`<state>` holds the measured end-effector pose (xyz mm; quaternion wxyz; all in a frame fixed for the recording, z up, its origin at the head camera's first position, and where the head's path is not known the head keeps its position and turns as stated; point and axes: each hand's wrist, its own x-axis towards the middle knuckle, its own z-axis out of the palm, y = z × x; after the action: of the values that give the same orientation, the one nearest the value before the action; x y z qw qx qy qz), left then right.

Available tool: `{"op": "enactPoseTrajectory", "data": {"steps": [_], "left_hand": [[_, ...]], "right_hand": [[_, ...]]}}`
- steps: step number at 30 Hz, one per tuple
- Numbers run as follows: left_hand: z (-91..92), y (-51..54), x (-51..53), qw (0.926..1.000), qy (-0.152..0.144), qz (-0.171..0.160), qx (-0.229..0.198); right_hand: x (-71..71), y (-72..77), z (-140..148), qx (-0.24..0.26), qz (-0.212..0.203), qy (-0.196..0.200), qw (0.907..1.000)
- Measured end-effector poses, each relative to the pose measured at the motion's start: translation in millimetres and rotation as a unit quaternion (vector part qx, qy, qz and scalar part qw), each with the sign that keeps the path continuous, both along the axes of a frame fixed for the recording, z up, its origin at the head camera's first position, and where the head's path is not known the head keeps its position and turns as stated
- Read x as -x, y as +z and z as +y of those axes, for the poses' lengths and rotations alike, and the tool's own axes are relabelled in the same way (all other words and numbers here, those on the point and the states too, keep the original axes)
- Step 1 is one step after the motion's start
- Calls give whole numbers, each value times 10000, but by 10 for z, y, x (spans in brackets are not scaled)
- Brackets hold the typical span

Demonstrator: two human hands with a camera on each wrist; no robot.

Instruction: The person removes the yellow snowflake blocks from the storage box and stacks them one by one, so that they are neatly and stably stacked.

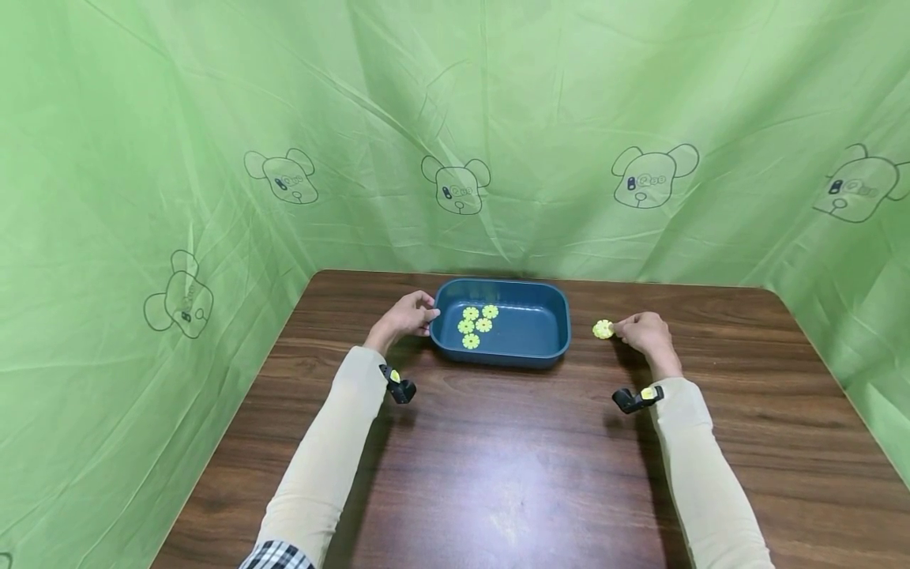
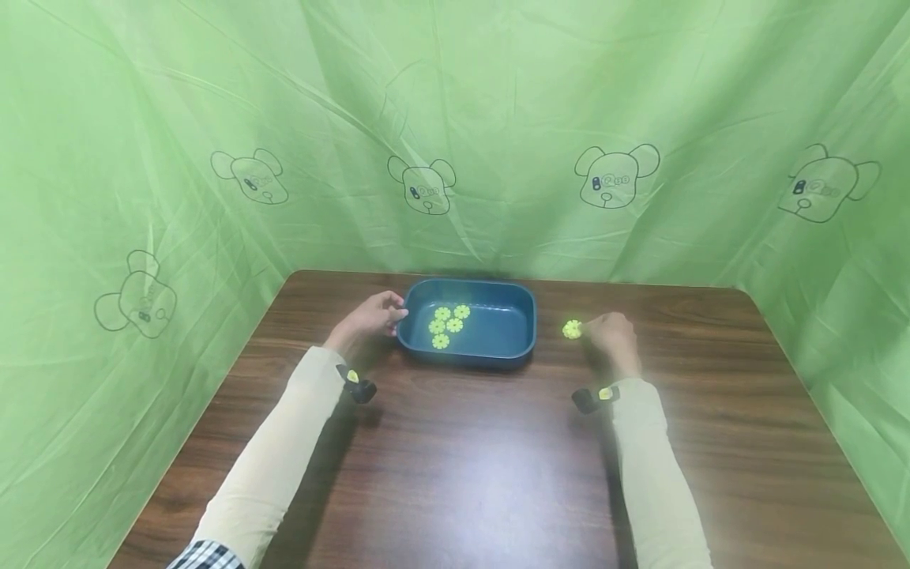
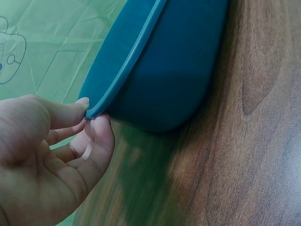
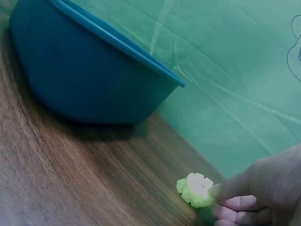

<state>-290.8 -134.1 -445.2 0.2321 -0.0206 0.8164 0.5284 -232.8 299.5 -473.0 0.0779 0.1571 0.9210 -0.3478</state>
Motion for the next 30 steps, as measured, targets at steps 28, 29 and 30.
{"op": "enactPoseTrajectory", "data": {"steps": [28,29,30], "left_hand": [[0,-3,-15,9999,-43,103,-16],[-1,-5,-13,9999,-40,106,-22],[-3,-7,-11,9999,-33,101,-36]], "right_hand": [[-26,327,-206,2,774,238,9967],[-22,337,-223,3,806,262,9964],[-16,348,-242,10,844,288,9960]]}}
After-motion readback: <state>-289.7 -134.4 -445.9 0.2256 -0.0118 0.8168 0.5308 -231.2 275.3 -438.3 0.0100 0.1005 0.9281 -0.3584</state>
